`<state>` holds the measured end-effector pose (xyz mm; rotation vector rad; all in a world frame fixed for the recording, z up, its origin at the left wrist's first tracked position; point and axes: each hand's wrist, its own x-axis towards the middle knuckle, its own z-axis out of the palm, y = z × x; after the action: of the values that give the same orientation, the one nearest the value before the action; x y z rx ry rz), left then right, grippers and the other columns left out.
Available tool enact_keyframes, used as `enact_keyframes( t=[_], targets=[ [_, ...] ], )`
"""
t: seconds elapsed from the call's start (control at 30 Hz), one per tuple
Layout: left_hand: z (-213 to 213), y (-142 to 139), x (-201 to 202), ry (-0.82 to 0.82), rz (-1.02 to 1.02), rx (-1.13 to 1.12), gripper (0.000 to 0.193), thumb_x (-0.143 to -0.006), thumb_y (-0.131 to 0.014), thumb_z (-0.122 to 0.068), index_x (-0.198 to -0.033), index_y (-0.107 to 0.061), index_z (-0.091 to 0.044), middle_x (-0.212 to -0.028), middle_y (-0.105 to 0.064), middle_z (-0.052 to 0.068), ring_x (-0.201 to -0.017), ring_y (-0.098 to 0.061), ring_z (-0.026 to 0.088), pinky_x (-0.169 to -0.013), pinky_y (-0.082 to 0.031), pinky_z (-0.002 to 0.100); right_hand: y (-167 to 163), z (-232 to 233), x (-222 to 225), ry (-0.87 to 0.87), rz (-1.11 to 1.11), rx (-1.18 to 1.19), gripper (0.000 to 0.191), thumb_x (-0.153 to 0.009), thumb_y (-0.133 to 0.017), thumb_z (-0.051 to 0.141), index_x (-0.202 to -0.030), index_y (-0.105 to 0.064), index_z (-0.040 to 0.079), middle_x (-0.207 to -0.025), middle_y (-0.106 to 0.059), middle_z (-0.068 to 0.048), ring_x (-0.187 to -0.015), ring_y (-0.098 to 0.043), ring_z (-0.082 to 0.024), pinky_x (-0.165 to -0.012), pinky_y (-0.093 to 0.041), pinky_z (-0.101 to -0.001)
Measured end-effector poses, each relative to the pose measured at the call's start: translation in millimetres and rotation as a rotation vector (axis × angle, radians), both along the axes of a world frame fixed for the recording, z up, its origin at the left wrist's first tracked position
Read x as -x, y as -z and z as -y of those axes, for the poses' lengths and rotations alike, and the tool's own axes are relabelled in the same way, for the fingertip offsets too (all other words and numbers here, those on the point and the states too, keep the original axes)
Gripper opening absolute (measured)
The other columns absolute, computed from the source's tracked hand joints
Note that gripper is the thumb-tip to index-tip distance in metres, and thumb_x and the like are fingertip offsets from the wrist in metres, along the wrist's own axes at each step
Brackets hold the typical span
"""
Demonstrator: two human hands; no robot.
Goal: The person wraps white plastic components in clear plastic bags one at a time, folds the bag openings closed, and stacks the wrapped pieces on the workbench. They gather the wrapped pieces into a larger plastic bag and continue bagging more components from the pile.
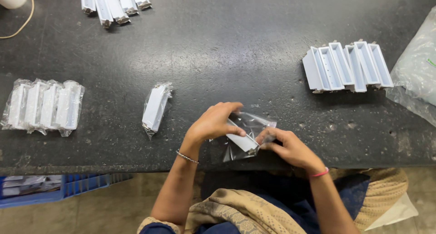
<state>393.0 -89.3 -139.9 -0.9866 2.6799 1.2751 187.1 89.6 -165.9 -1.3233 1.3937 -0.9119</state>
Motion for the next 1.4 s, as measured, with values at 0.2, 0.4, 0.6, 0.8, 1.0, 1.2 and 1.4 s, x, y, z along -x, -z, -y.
enact_keyframes(
  t=[0.2,0.4,0.6,0.8,1.0,1.2,1.4],
  targets=[
    [-0.8,23.0,31.6,0.055,-0.103,-0.205,0.062,-0.066,-0.088,-0.039,-0.115,-0.072,-0.006,-0.096,-0.08,0.009,-0.091,-0.076,0.023,-0.08,-0.057,0.035,14.3,12.2,12.6,0.086,0.161,0.012,0.011,-0.092,-0.066,0.0,-0.101,-0.072,0.001,-0.099,-0.071,-0.003,-0.096,-0.066,-0.011,-0.089,-0.054,-0.0275],
    [7.4,38.0,57.1,0.135,0.045,-0.283,0.046,-0.072,-0.089,-0.034,-0.105,-0.075,-0.006,-0.091,-0.077,0.011,-0.085,-0.073,0.022,-0.077,-0.055,0.036,26.1,26.5,3.8,0.38,0.166,0.147,0.011,-0.091,-0.071,0.0,-0.101,-0.068,0.002,-0.099,-0.071,-0.004,-0.093,-0.066,-0.009,-0.086,-0.056,-0.0255],
    [-3.5,48.4,35.9,-0.205,-0.258,-0.379,0.023,-0.084,-0.079,-0.022,-0.098,-0.078,-0.004,-0.091,-0.078,0.008,-0.087,-0.072,0.018,-0.082,-0.056,0.034,17.5,20.8,4.8,0.708,0.295,0.273,0.021,-0.102,-0.063,0.009,-0.121,-0.059,-0.001,-0.116,-0.069,-0.009,-0.108,-0.066,-0.015,-0.095,-0.056,-0.0292],
    [-17.1,51.9,24.1,-0.362,-0.81,-0.816,0.012,-0.098,-0.067,-0.011,-0.106,-0.06,-0.006,-0.101,-0.075,0.01,-0.097,-0.071,0.014,-0.086,-0.059,0.028,15.7,8.5,-10.7,0.538,0.528,0.041,0.048,-0.097,-0.062,0.013,-0.141,-0.048,-0.001,-0.135,-0.063,-0.01,-0.123,-0.062,-0.017,-0.105,-0.051,-0.0311],
    [-43.8,28.8,23.4,-0.439,-0.928,-0.787,0.018,-0.098,-0.072,-0.014,-0.105,-0.058,-0.006,-0.089,-0.068,0.002,-0.067,-0.053,0.005,-0.054,-0.042,0.019,18.8,16.1,-28.1,0.472,0.733,-0.049,0.051,-0.091,-0.073,0.008,-0.139,-0.057,0.0,-0.124,-0.067,-0.008,-0.113,-0.063,-0.017,-0.1,-0.051,-0.0339],
    [-13.7,-4.7,-7.8,-0.6,-1.056,-0.575,0.027,-0.093,-0.079,-0.015,-0.107,-0.059,-0.003,-0.084,-0.062,0.006,-0.06,-0.049,0.009,-0.047,-0.041,0.021,19.6,10.5,-25.7,0.479,0.755,-0.069,0.042,-0.089,-0.075,0.009,-0.129,-0.064,0.002,-0.116,-0.072,-0.006,-0.109,-0.067,-0.016,-0.098,-0.053,-0.0338],
    [-6.1,-43.2,-38.8,-0.312,-0.721,-0.549,0.093,-0.069,-0.09,-0.022,-0.145,-0.039,-0.008,-0.12,-0.059,0.003,-0.068,-0.062,0.007,-0.059,-0.061,0.022,24.4,4.5,-14.9,0.548,0.815,-0.074,0.042,-0.09,-0.074,0.011,-0.129,-0.063,0.002,-0.115,-0.072,-0.006,-0.106,-0.068,-0.018,-0.093,-0.056,-0.0381]
  ],
)
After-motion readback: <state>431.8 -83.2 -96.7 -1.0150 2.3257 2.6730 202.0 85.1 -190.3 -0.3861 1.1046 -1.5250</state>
